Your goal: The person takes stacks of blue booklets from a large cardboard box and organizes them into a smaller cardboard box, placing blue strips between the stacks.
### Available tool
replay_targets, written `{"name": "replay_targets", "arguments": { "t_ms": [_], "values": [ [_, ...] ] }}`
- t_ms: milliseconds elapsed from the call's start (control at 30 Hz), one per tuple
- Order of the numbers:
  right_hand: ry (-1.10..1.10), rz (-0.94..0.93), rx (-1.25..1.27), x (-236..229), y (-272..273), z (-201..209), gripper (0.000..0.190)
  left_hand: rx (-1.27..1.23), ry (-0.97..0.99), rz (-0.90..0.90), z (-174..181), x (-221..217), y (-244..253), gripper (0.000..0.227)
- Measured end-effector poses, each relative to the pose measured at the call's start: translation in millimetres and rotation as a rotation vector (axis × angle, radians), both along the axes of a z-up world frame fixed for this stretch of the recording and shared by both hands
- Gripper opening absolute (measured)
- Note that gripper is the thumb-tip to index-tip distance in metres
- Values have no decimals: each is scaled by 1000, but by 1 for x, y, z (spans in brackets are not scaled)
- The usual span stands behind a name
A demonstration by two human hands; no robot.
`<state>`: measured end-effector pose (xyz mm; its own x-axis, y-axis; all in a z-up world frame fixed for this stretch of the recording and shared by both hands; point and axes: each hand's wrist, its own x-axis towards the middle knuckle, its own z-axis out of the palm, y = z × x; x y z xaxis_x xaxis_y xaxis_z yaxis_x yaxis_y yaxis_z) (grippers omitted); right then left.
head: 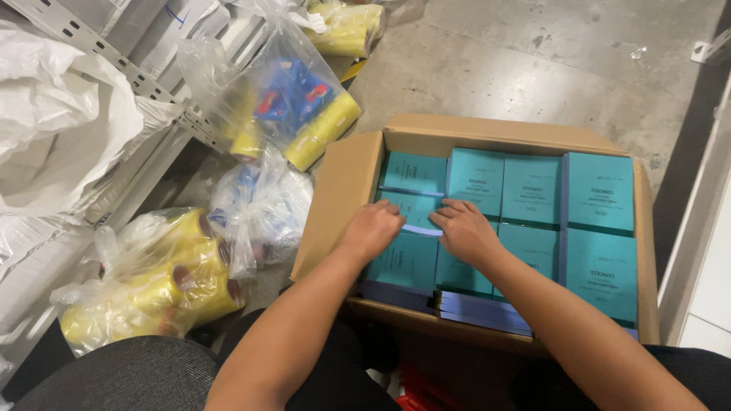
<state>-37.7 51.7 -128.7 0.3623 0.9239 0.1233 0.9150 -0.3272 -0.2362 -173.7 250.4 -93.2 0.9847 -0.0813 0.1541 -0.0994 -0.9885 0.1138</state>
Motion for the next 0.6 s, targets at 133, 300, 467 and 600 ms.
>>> {"name": "replay_targets", "arguments": {
  "t_ms": [133,300,467,600],
  "values": [
    [-29,23,-106,-10,2,11,51,30,14,-22,-21,0,-8,10],
    [-156,102,-191,-23,1,13,38,41,28,-76,-45,-5,-16,9],
    [-294,143,-104,-34,0,5,38,78,109,-35,-51,-5,-20,11],
    [-189,12,-13,-23,6,9,32,-37,111,44,-24,5,-5,21]
  ]
}}
